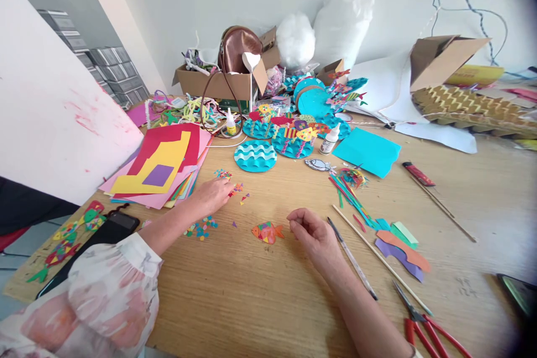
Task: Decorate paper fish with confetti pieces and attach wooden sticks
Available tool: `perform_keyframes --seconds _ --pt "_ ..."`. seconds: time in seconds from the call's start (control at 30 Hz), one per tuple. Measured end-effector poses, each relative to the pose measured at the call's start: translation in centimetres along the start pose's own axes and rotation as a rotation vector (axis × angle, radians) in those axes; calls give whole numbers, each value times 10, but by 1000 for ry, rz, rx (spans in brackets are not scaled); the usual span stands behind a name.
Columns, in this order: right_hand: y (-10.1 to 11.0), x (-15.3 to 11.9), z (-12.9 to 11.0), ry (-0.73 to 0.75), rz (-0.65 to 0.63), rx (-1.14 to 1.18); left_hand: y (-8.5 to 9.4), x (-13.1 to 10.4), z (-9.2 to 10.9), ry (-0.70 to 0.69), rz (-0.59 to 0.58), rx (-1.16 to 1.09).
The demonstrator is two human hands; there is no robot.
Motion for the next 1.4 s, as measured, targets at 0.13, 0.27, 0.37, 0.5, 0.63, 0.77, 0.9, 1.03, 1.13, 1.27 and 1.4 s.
perform_keyframes --seconds 0.13,0.27,0.37,0.5,0.63,0.77,0.9,1.03,1.13,1.27,1.4 --pt "0 1 0 5 -6 -15 -3 -2 0 4 24 12" --pt "0 1 0 -1 -9 -18 0 -3 -1 10 28 3" --pt "0 1 0 1 -10 -24 4 -3 -1 6 18 -12" --pt "-1 1 -1 8 -7 -42 6 -1 1 -2 11 -28" --pt "0 0 -1 12 6 -40 5 2 -4 20 33 -42" --pt "0 0 -2 9 -18 -55 4 6 -10 6 17 -54" --pt "0 0 -4 17 -24 -74 5 9 -11 -24 3 -84" --pt "1 0 -5 27 -9 -79 4 12 -11 -44 -10 -106" --pt "1 0 -6 39 -2 -85 3 13 -13 -51 -10 -136" --pt "1 0 -5 50 5 -107 2 14 -16 -30 7 -202" --pt "0 0 -5 59 3 -128 8 12 -19 29 40 -324"
Point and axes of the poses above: each hand's wrist, its own x-axis towards the middle knuckle, its own y-axis out of the back of the hand, z = x × y, the point moved 3 cm from there along x, towards the middle knuckle, and after that the axes turned 12 degrees about -x, right-handed, at the moved point
